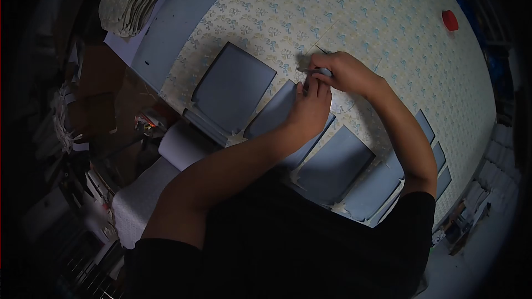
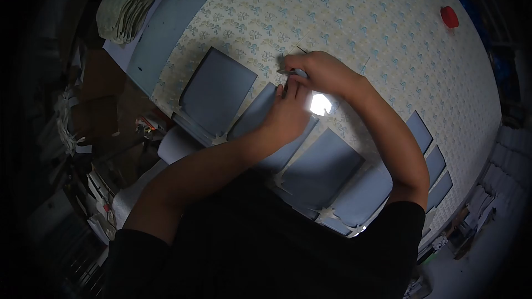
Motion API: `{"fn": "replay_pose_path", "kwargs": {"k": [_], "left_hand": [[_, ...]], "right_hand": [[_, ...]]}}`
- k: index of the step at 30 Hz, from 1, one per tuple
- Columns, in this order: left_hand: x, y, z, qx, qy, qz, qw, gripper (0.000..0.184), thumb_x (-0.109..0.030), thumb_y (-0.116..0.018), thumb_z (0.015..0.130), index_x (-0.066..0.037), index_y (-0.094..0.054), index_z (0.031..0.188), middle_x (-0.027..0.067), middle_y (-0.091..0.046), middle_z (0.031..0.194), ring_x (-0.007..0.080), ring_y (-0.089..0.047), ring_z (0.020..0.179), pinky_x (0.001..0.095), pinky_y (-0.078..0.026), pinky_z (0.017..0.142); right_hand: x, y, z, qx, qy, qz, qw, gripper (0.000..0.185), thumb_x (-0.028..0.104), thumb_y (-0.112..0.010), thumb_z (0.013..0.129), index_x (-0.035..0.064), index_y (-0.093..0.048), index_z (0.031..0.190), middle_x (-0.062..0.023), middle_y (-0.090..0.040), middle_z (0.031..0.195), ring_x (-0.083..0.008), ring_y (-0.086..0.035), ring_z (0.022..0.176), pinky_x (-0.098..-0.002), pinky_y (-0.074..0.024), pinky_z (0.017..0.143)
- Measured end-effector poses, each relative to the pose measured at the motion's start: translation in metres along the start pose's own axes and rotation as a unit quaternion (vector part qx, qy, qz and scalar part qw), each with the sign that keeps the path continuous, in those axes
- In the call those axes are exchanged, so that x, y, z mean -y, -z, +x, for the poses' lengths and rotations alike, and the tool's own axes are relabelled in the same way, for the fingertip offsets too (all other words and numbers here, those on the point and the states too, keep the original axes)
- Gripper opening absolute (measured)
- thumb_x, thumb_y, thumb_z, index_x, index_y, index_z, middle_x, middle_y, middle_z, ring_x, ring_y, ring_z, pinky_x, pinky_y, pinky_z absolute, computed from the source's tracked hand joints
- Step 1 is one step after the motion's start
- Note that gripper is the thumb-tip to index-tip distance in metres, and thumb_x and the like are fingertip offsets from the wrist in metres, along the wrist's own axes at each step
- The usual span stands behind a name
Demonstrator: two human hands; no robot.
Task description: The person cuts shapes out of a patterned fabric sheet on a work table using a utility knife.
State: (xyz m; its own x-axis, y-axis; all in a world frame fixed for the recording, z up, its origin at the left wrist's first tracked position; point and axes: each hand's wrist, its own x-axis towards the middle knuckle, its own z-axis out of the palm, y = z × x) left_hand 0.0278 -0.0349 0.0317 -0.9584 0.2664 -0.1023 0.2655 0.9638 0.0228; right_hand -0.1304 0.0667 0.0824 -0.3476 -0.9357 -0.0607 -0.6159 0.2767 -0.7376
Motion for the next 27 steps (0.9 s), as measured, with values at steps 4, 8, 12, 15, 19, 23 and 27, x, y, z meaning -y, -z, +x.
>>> {"fn": "replay_pose_path", "kwargs": {"k": [4, 8, 12, 15, 19, 23, 27], "left_hand": [[0.002, 0.003, -0.002, 0.022, -0.013, 0.000, 1.000, 0.056, -0.025, -0.062, 0.093, 0.005, -0.055, 0.139, 0.0262, -0.049, 0.141, 0.0410, -0.044, 0.135, 0.0573, -0.045, 0.110], [0.002, 0.000, -0.002, -0.002, -0.009, -0.026, 1.000, 0.054, -0.025, -0.061, 0.093, 0.006, -0.056, 0.137, 0.0268, -0.049, 0.140, 0.0405, -0.045, 0.133, 0.0577, -0.045, 0.110], [0.004, 0.007, -0.002, 0.027, -0.023, -0.020, 0.999, 0.053, -0.024, -0.060, 0.094, 0.008, -0.056, 0.135, 0.0270, -0.050, 0.139, 0.0406, -0.046, 0.133, 0.0578, -0.045, 0.109], [0.004, 0.000, -0.002, -0.006, -0.007, -0.056, 0.998, 0.052, -0.024, -0.059, 0.093, 0.008, -0.056, 0.134, 0.0272, -0.050, 0.138, 0.0410, -0.047, 0.132, 0.0582, -0.045, 0.108], [0.003, -0.003, -0.003, -0.043, -0.002, -0.068, 0.997, 0.052, -0.023, -0.060, 0.093, 0.009, -0.057, 0.134, 0.0273, -0.051, 0.138, 0.0410, -0.048, 0.130, 0.0587, -0.045, 0.109], [0.006, 0.005, -0.001, 0.020, -0.024, -0.047, 0.998, 0.054, -0.023, -0.060, 0.093, 0.009, -0.054, 0.135, 0.0275, -0.050, 0.139, 0.0413, -0.049, 0.130, 0.0590, -0.044, 0.109], [0.007, 0.001, -0.002, 0.024, -0.012, -0.096, 0.995, 0.057, -0.025, -0.059, 0.096, 0.010, -0.049, 0.140, 0.0287, -0.048, 0.142, 0.0430, -0.047, 0.133, 0.0589, -0.042, 0.111]], "right_hand": [[0.000, 0.001, 0.003, 0.006, 0.015, -0.011, 1.000, 0.015, 0.015, -0.073, 0.093, 0.0075, -0.064, 0.101, -0.0128, -0.071, 0.088, -0.0392, -0.067, 0.082, -0.0442, -0.0523, 0.071], [-0.002, -0.003, 0.004, 0.011, 0.018, -0.037, 0.999, 0.014, 0.016, -0.073, 0.093, 0.0080, -0.063, 0.100, -0.0134, -0.070, 0.086, -0.0397, -0.066, 0.079, -0.0455, -0.0509, 0.069], [0.006, -0.002, 0.006, 0.017, 0.028, -0.069, 0.997, 0.015, 0.017, -0.072, 0.094, 0.0079, -0.061, 0.098, -0.0140, -0.068, 0.081, -0.0402, -0.065, 0.076, -0.0470, -0.0493, 0.067], [0.010, -0.001, 0.008, 0.026, 0.018, -0.079, 0.996, 0.015, 0.018, -0.071, 0.094, 0.0078, -0.060, 0.098, -0.0145, -0.067, 0.078, -0.0403, -0.065, 0.075, -0.0474, -0.0489, 0.067], [0.014, -0.002, 0.009, 0.014, 0.010, -0.079, 0.997, 0.016, 0.017, -0.070, 0.094, 0.0075, -0.059, 0.098, -0.0157, -0.066, 0.077, -0.0408, -0.065, 0.075, -0.0479, -0.0488, 0.066], [0.017, -0.006, 0.011, 0.004, 0.001, -0.079, 0.997, 0.017, 0.017, -0.071, 0.093, 0.0069, -0.058, 0.097, -0.0165, -0.066, 0.077, -0.0413, -0.065, 0.075, -0.0482, -0.0493, 0.067], [0.015, -0.013, 0.014, 0.004, 0.001, -0.106, 0.994, 0.019, 0.017, -0.071, 0.092, 0.0065, -0.057, 0.098, -0.0170, -0.066, 0.078, -0.0419, -0.065, 0.076, -0.0485, -0.0501, 0.067]]}}
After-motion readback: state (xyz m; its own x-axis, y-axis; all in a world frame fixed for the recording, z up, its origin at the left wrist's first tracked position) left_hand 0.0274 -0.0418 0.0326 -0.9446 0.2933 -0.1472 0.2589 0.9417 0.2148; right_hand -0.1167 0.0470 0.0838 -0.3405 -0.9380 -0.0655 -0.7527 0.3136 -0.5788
